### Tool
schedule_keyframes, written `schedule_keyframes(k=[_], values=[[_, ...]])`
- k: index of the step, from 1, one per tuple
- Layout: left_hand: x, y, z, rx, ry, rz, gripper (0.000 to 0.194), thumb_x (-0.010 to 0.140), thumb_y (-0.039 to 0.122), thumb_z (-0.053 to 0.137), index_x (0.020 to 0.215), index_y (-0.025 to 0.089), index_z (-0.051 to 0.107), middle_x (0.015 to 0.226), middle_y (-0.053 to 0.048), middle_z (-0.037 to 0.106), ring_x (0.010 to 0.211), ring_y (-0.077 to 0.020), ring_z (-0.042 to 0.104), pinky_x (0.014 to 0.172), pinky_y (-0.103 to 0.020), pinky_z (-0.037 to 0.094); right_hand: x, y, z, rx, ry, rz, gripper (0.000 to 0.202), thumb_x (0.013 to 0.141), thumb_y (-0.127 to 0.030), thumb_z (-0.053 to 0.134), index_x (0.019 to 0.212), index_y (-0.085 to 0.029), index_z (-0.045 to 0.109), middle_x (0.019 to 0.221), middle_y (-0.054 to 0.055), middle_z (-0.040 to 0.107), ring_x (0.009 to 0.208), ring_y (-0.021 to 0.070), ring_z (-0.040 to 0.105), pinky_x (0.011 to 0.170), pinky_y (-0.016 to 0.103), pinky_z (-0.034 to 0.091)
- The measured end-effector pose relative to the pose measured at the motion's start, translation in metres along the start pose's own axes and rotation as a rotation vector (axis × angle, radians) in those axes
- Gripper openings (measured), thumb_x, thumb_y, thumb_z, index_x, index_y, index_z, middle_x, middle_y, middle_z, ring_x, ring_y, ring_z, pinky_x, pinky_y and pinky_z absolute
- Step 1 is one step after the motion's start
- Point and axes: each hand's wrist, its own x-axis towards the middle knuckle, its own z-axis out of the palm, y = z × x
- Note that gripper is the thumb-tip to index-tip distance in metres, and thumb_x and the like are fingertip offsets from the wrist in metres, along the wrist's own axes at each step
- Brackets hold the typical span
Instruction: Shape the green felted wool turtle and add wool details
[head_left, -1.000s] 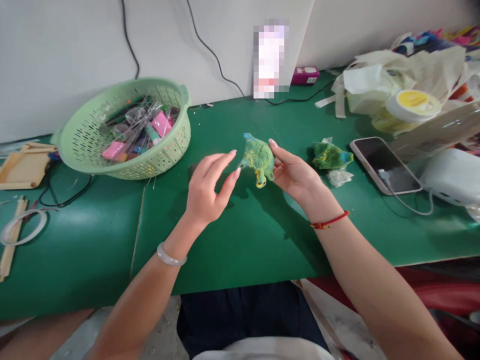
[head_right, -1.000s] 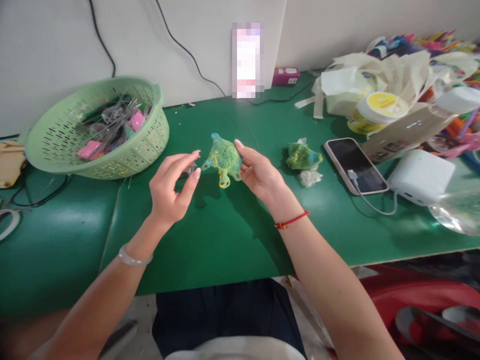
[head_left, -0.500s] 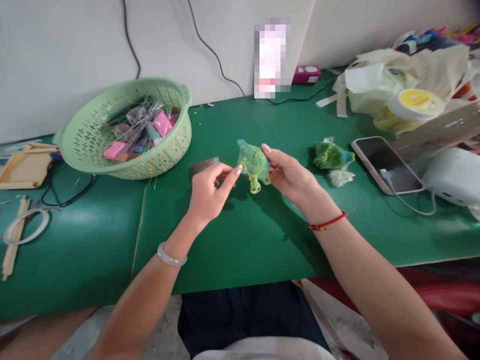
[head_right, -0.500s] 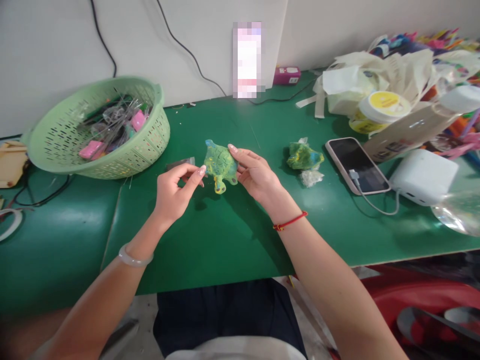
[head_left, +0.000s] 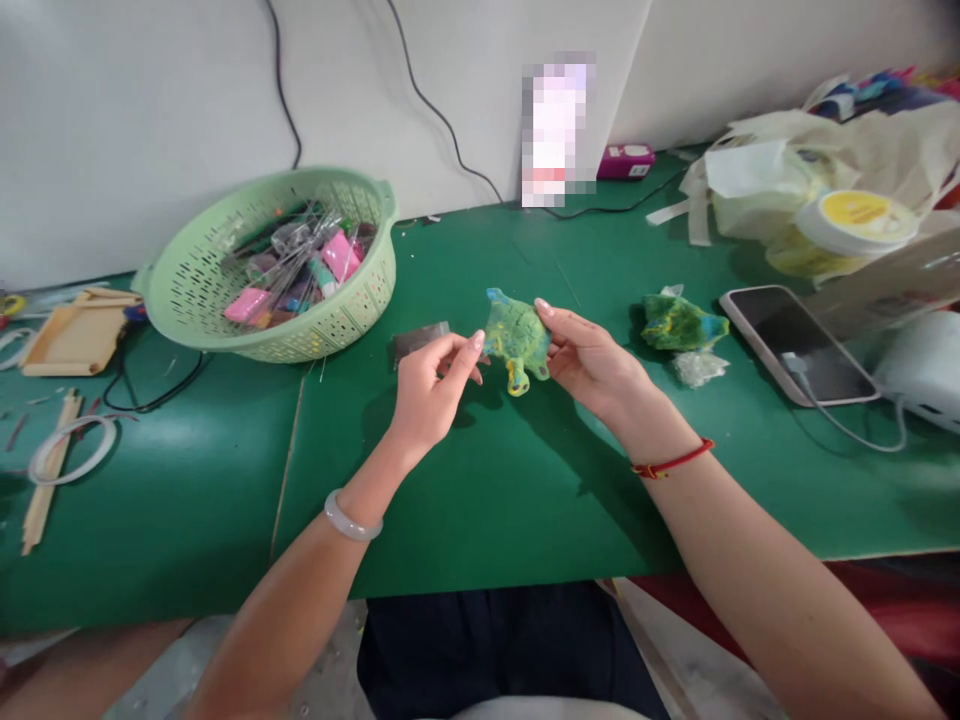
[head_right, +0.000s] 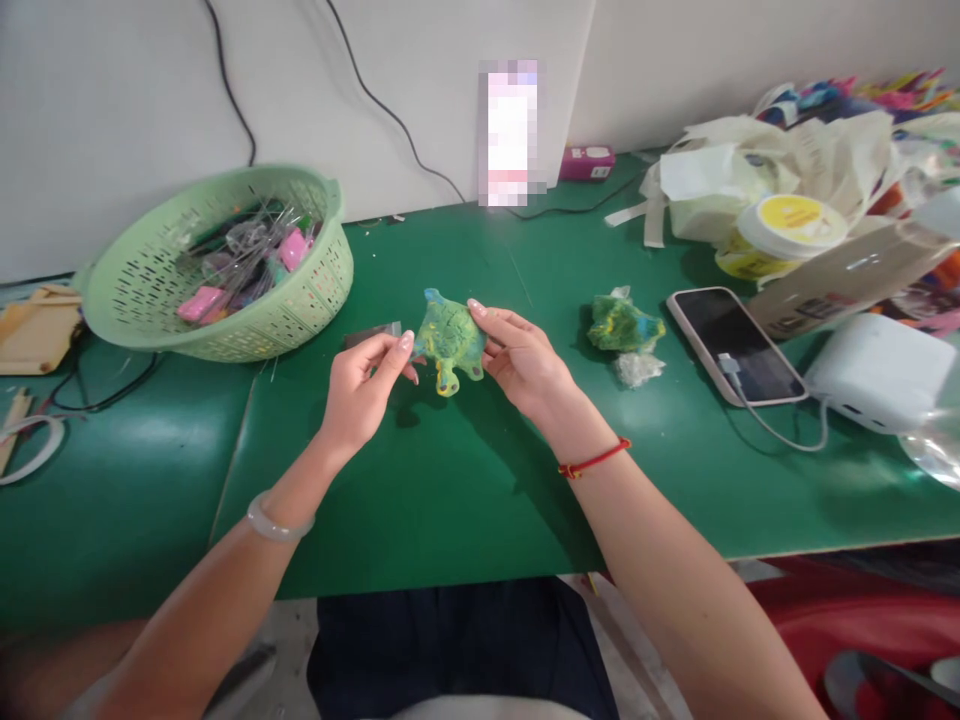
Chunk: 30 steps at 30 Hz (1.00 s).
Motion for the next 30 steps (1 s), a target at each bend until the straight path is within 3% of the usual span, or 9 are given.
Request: schedule_keyframes(k=[4,10,20,25,30], values=[[-0.0012,0.0009,-0.0002,0.009,0.003,0.008,0.056,0.103,0.058,0.054,0.062,0.021,0.063,0.059,0.0,0.064,0.054,-0.0116,0.052,0.056,-0.03,0.039,0.0005,0.0007,-0.0002,0.003,0.011,0.0,0.036,0.064,-0.046,0.1,0.074,-0.025,0.072,0.075,-0.002,0.075,0.065,0.0133,0.067,0.052,0.026,0.052],[-0.0016,0.003,-0.0007,0.101,-0.008,0.078,0.042,0.096,0.056,0.068,0.072,0.022,0.068,0.065,0.0,0.07,0.064,-0.0138,0.064,0.06,-0.029,0.044,0.0015,0.0017,-0.0003,-0.041,0.035,-0.021,0.033,0.069,-0.046,0.097,0.074,-0.026,0.072,0.077,0.0,0.076,0.067,0.016,0.069,0.055,0.029,0.054],[-0.0004,-0.0003,-0.0009,0.098,0.004,0.067,0.048,0.098,0.061,0.063,0.071,0.022,0.068,0.063,0.0,0.07,0.059,-0.0131,0.062,0.058,-0.028,0.044,0.0033,0.0023,-0.0034,-0.043,0.016,-0.022,0.033,0.067,-0.046,0.098,0.074,-0.026,0.072,0.08,0.0,0.077,0.074,0.0174,0.073,0.065,0.03,0.06],[-0.0005,0.0014,-0.0005,0.03,-0.001,0.011,0.054,0.098,0.065,0.059,0.067,0.022,0.065,0.061,-0.001,0.069,0.057,-0.013,0.061,0.055,-0.028,0.044,0.0028,0.0032,-0.0026,-0.044,0.016,-0.023,0.038,0.062,-0.049,0.1,0.074,-0.026,0.072,0.079,0.0,0.078,0.069,0.0177,0.071,0.056,0.03,0.056],[-0.0011,0.0035,-0.0004,0.06,0.002,0.041,0.049,0.096,0.061,0.064,0.068,0.022,0.066,0.064,-0.001,0.07,0.063,-0.0144,0.064,0.06,-0.029,0.047,0.0028,0.0039,-0.0027,-0.055,0.028,-0.025,0.035,0.067,-0.049,0.097,0.076,-0.026,0.073,0.078,0.001,0.078,0.068,0.0183,0.072,0.055,0.031,0.055]])
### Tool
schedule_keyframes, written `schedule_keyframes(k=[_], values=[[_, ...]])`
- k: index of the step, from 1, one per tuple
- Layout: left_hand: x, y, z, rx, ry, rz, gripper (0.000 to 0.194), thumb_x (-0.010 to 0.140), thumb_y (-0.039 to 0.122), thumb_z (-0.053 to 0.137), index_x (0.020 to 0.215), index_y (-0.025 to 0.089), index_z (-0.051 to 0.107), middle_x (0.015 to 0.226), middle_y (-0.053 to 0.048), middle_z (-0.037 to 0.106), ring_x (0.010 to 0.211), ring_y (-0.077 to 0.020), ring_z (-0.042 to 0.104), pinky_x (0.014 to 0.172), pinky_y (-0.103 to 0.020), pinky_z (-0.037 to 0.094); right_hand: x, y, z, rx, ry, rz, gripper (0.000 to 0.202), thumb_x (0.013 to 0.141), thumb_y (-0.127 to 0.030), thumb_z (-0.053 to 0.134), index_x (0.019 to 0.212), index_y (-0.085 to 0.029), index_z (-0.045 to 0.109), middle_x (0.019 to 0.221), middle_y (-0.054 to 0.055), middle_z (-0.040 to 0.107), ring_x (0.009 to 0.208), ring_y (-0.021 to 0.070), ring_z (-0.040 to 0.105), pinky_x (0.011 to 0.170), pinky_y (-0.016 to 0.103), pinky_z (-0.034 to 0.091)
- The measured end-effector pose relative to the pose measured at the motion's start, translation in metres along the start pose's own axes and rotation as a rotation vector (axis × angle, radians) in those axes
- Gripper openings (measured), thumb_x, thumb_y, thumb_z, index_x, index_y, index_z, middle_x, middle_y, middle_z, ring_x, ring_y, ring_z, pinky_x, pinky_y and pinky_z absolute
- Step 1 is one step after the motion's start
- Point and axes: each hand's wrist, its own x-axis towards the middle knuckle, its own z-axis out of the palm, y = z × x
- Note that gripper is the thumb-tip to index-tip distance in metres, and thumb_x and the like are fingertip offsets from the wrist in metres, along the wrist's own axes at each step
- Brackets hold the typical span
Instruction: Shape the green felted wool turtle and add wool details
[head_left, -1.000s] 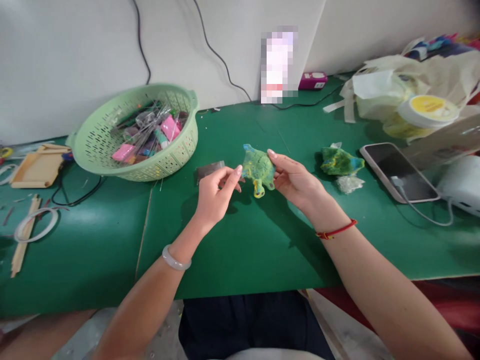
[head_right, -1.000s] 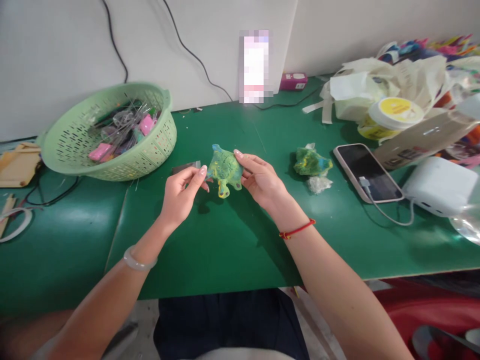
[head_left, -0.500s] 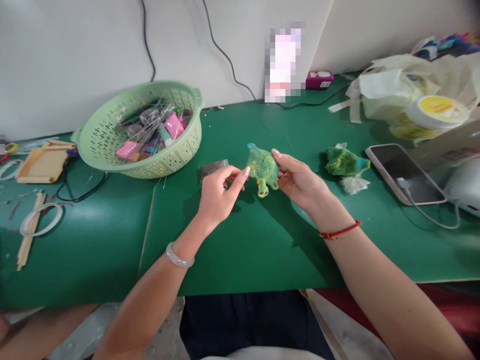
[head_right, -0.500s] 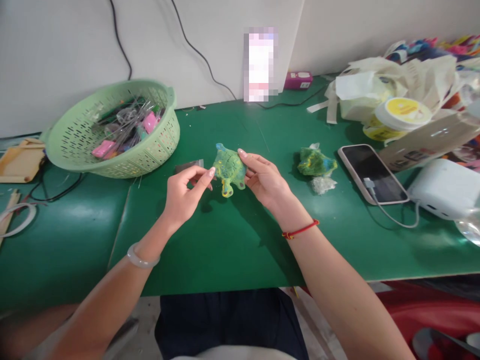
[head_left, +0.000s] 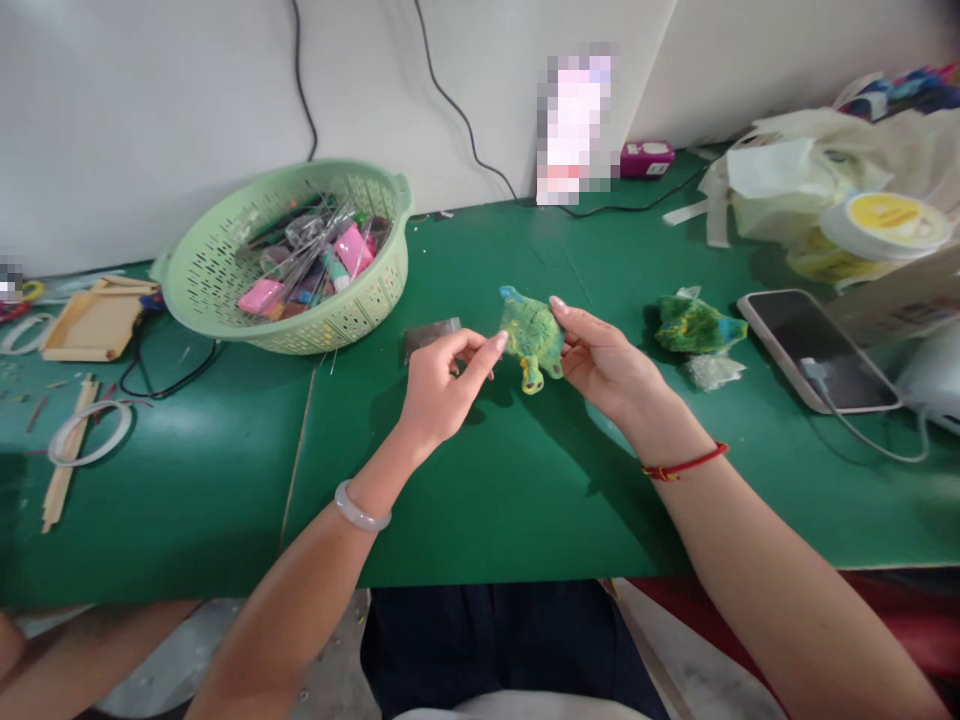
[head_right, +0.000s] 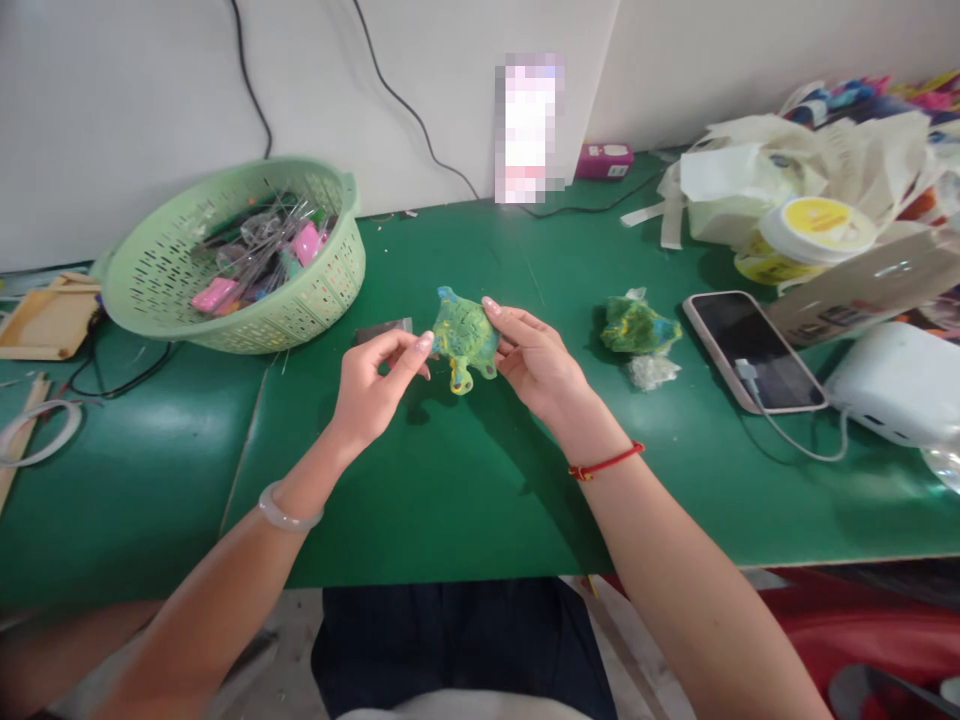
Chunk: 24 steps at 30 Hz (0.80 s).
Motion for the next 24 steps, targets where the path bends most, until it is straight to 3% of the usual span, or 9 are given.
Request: schedule_keyframes(k=[5,13,16,21,24], values=[[0.0003,0.0001,0.0004,0.011,0.006,0.026,0.04,0.094,0.055,0.071,0.07,0.022,0.069,0.064,0.0,0.07,0.062,-0.0136,0.064,0.061,-0.029,0.047,0.0001,-0.0014,-0.0013,0.001,-0.015,-0.007,0.034,0.068,-0.047,0.097,0.076,-0.026,0.072,0.08,0.0,0.078,0.075,0.0189,0.074,0.064,0.032,0.059],[0.0012,-0.0035,0.0017,-0.111,0.008,-0.088,0.045,0.093,0.058,0.071,0.068,0.021,0.064,0.061,0.0,0.067,0.056,-0.0118,0.059,0.056,-0.028,0.045,-0.0027,-0.0032,0.0018,0.029,-0.015,-0.036,0.033,0.065,-0.045,0.099,0.075,-0.026,0.074,0.081,0.0,0.077,0.075,0.017,0.073,0.07,0.032,0.061],[0.0015,-0.004,0.0027,-0.165,0.001,-0.091,0.047,0.093,0.06,0.071,0.067,0.022,0.064,0.06,0.0,0.066,0.059,-0.0127,0.062,0.061,-0.028,0.05,-0.0032,-0.0033,0.0025,0.029,-0.013,-0.042,0.034,0.065,-0.046,0.099,0.075,-0.027,0.073,0.08,-0.001,0.077,0.075,0.017,0.073,0.07,0.032,0.061],[0.0013,-0.0036,0.0029,-0.174,-0.032,-0.094,0.059,0.103,0.063,0.051,0.063,0.022,0.064,0.063,-0.003,0.069,0.066,-0.0142,0.067,0.067,-0.031,0.054,-0.0037,-0.0039,0.0025,0.004,-0.01,-0.035,0.034,0.068,-0.051,0.096,0.077,-0.028,0.072,0.081,-0.001,0.078,0.078,0.0194,0.075,0.066,0.034,0.061],[0.0007,-0.0022,0.0015,-0.173,-0.071,-0.064,0.056,0.102,0.059,0.056,0.061,0.021,0.064,0.064,-0.003,0.069,0.069,-0.0151,0.069,0.065,-0.03,0.052,-0.0035,-0.004,0.0023,0.0,-0.004,-0.039,0.034,0.068,-0.05,0.096,0.077,-0.027,0.073,0.082,0.0,0.078,0.076,0.019,0.074,0.061,0.031,0.058]])
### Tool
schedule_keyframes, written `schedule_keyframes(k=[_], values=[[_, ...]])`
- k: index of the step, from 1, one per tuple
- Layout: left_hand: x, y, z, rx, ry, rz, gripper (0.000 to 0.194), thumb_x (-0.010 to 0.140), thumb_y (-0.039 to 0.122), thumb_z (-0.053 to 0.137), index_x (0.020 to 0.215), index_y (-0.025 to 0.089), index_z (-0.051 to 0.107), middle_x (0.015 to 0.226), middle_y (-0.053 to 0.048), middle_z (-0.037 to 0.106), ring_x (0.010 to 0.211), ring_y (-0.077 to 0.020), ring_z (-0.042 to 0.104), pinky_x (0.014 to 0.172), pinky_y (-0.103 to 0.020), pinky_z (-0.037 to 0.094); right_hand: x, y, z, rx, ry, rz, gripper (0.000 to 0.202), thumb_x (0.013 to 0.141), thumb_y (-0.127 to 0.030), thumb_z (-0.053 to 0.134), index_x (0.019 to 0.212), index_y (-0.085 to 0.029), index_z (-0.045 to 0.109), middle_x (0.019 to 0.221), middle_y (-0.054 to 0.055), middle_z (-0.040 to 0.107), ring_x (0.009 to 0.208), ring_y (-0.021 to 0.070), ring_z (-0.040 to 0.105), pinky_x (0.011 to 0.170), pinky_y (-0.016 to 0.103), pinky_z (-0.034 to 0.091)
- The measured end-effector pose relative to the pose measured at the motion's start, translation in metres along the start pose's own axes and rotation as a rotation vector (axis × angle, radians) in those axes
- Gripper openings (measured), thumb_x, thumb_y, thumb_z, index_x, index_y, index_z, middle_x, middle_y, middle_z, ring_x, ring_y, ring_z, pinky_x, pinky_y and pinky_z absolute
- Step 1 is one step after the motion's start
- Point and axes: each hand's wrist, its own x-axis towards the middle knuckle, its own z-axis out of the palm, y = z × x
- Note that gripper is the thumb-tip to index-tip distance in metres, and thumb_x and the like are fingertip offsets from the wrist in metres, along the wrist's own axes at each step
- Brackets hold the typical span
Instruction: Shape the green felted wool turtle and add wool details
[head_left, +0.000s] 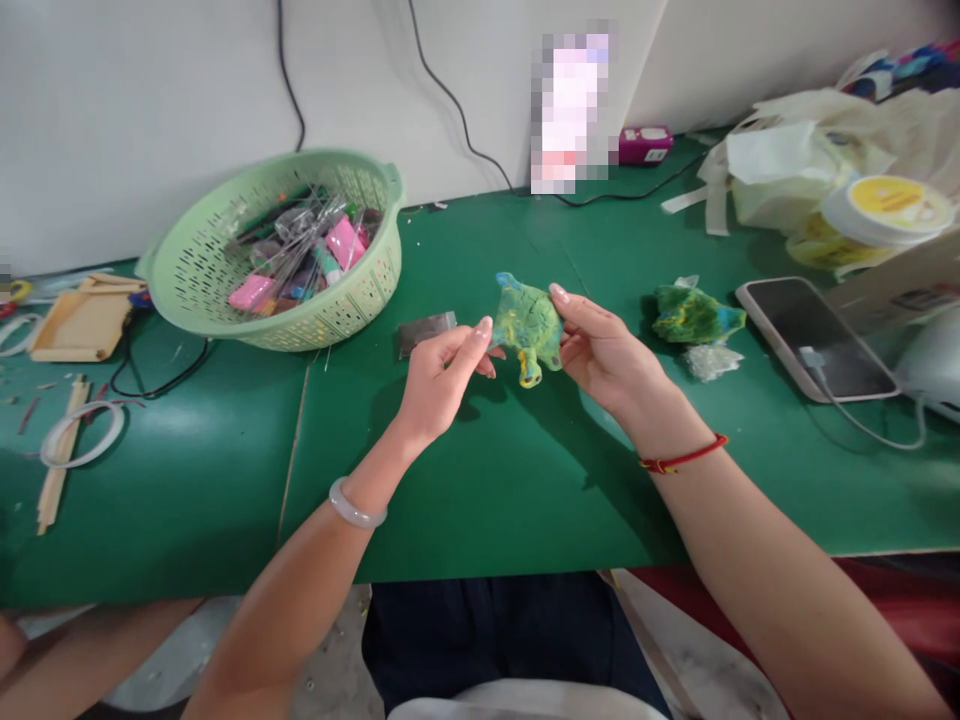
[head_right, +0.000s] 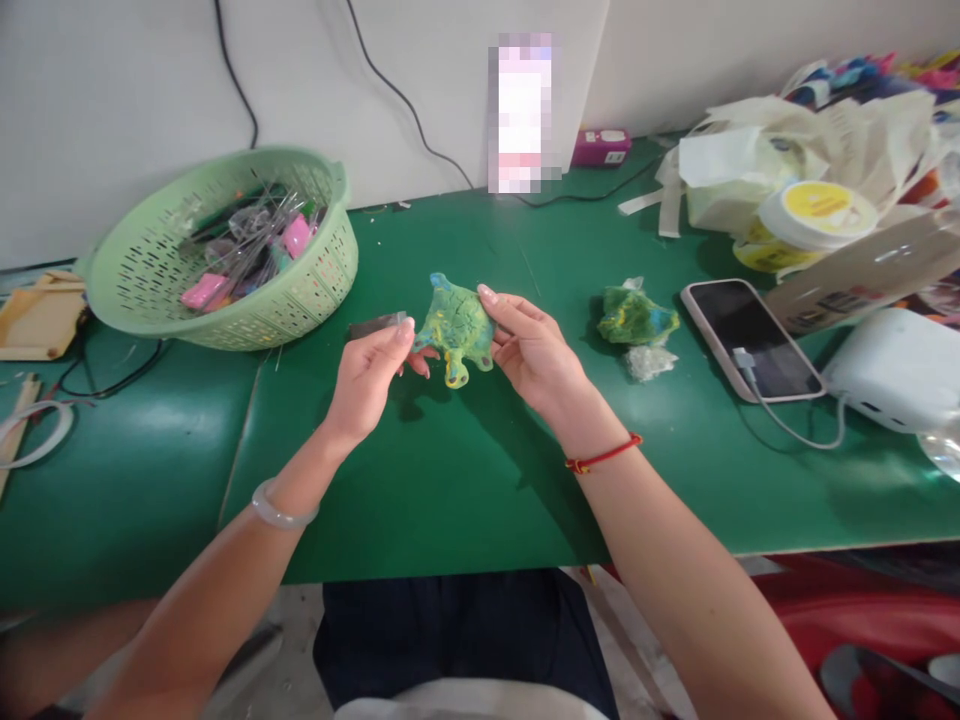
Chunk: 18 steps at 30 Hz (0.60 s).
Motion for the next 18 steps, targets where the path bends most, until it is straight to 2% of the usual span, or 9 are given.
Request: schedule_keyframes(k=[3,6,13,18], values=[[-0.0009,0.001,-0.0007,0.007,0.001,0.049,0.048,0.101,0.053,0.063,0.064,0.021,0.066,0.065,-0.001,0.07,0.067,-0.0141,0.068,0.063,-0.029,0.05,0.0008,0.0008,-0.0006,-0.003,-0.011,0.001,0.036,0.066,-0.051,0.097,0.078,-0.026,0.073,0.084,0.001,0.08,0.077,0.0194,0.074,0.058,0.03,0.057],[-0.0016,0.0002,-0.0004,0.046,0.023,0.09,0.045,0.102,0.05,0.062,0.067,0.022,0.067,0.063,0.0,0.069,0.061,-0.0123,0.066,0.06,-0.027,0.048,0.002,0.0022,-0.0015,0.002,-0.023,-0.007,0.039,0.065,-0.052,0.098,0.078,-0.026,0.073,0.085,0.001,0.08,0.077,0.0197,0.075,0.057,0.03,0.057],[-0.0023,-0.0005,0.0016,0.223,0.056,0.233,0.05,0.106,0.051,0.053,0.067,0.021,0.065,0.062,-0.001,0.069,0.058,-0.0121,0.064,0.055,-0.027,0.044,0.002,0.0026,-0.0012,0.005,-0.033,-0.022,0.039,0.064,-0.052,0.098,0.078,-0.026,0.074,0.083,0.001,0.08,0.075,0.0183,0.075,0.057,0.028,0.058],[-0.0036,-0.0006,0.0013,0.191,0.061,0.238,0.058,0.109,0.053,0.045,0.063,0.021,0.059,0.059,-0.001,0.064,0.063,-0.0137,0.066,0.06,-0.029,0.047,0.002,0.0028,-0.0008,0.003,-0.024,-0.019,0.037,0.066,-0.051,0.097,0.079,-0.026,0.073,0.084,0.001,0.079,0.077,0.019,0.075,0.061,0.03,0.06]])
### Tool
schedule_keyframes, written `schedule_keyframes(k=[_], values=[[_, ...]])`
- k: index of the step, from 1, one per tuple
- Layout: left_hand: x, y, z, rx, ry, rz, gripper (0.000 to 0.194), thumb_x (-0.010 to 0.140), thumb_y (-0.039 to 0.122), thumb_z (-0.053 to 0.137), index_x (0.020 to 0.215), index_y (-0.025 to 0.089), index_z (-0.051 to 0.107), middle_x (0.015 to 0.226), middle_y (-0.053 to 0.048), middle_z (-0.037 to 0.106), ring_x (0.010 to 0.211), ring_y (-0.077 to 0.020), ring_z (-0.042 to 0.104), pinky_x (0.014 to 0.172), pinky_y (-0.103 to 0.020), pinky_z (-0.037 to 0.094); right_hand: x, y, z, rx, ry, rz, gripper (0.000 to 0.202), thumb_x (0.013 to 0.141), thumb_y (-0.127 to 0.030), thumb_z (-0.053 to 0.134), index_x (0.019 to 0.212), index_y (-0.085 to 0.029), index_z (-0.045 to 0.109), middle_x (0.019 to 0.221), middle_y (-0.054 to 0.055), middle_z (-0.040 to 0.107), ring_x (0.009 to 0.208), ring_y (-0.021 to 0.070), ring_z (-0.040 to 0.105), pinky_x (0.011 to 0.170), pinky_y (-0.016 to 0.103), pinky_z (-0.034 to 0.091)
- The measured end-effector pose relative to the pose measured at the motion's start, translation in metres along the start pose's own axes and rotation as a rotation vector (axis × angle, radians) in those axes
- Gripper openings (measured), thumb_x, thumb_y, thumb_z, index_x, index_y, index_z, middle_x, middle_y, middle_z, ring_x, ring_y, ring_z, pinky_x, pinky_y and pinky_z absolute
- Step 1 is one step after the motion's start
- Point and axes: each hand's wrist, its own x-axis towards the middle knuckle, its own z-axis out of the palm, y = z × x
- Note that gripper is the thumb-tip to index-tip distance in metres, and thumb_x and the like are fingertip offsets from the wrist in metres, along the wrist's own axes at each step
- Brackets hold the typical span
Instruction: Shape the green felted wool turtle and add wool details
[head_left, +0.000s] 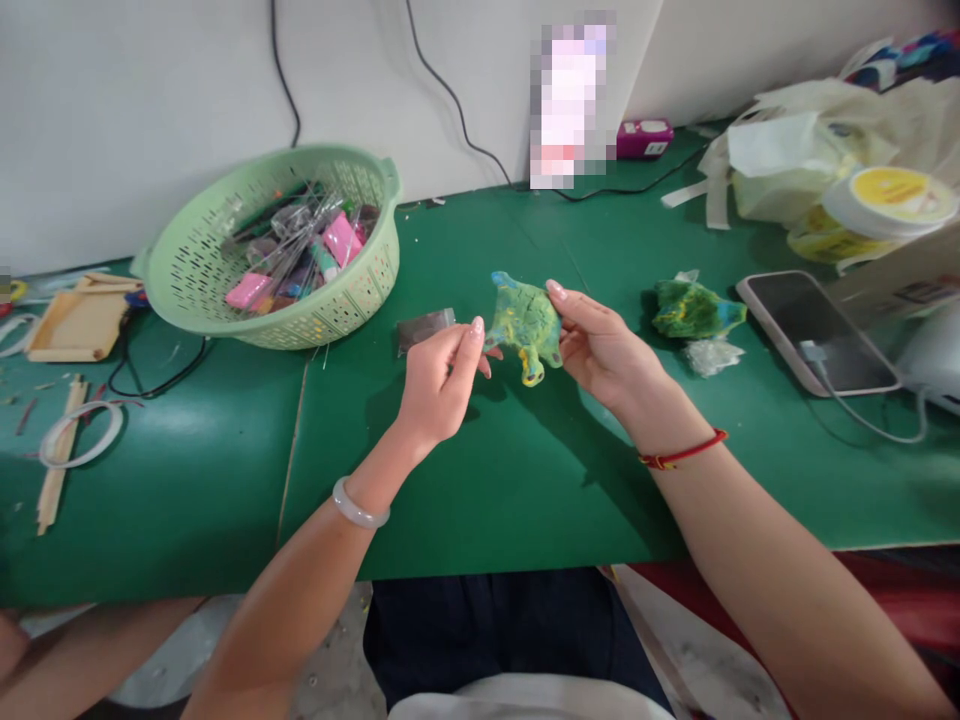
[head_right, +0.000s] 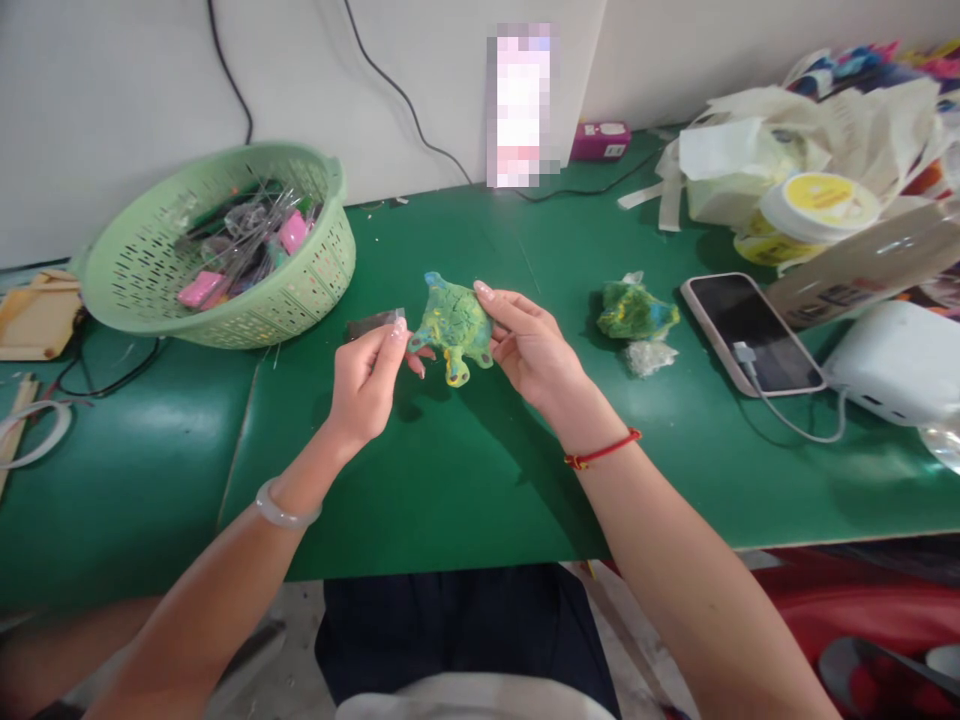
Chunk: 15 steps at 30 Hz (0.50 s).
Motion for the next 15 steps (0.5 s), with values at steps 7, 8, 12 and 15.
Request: schedule_keyframes(k=[7,8,12,15], values=[[0.0005,0.0005,-0.001,0.008,-0.019,0.032,0.046,0.107,0.045,0.054,0.068,0.021,0.062,0.065,-0.001,0.068,0.064,-0.0125,0.065,0.057,-0.027,0.044,-0.0001,-0.0006,0.0004,-0.022,-0.009,-0.017,0.039,0.067,-0.053,0.096,0.079,-0.025,0.071,0.08,0.0,0.077,0.075,0.0177,0.074,0.061,0.029,0.06],[0.0007,0.0006,-0.001,0.023,-0.018,0.037,0.044,0.106,0.043,0.055,0.069,0.021,0.063,0.066,-0.001,0.069,0.064,-0.0125,0.065,0.057,-0.028,0.044,-0.0003,-0.0007,0.0007,-0.019,-0.006,-0.014,0.04,0.066,-0.053,0.097,0.079,-0.025,0.071,0.08,0.0,0.077,0.075,0.0175,0.074,0.06,0.029,0.059],[0.0009,0.0008,-0.0005,0.042,-0.006,0.069,0.044,0.107,0.04,0.053,0.068,0.021,0.062,0.067,-0.001,0.07,0.064,-0.0124,0.065,0.058,-0.028,0.044,-0.0009,-0.0012,0.0018,-0.002,0.018,-0.01,0.04,0.064,-0.052,0.098,0.077,-0.025,0.072,0.082,0.001,0.078,0.073,0.0164,0.073,0.055,0.026,0.056],[0.0004,0.0002,0.0,0.004,-0.005,0.042,0.048,0.107,0.045,0.052,0.067,0.021,0.062,0.066,-0.001,0.069,0.063,-0.0124,0.064,0.059,-0.029,0.044,-0.0011,-0.0013,0.0018,0.011,0.014,-0.004,0.039,0.065,-0.05,0.098,0.077,-0.025,0.071,0.083,0.0,0.078,0.072,0.0157,0.072,0.055,0.026,0.056]])
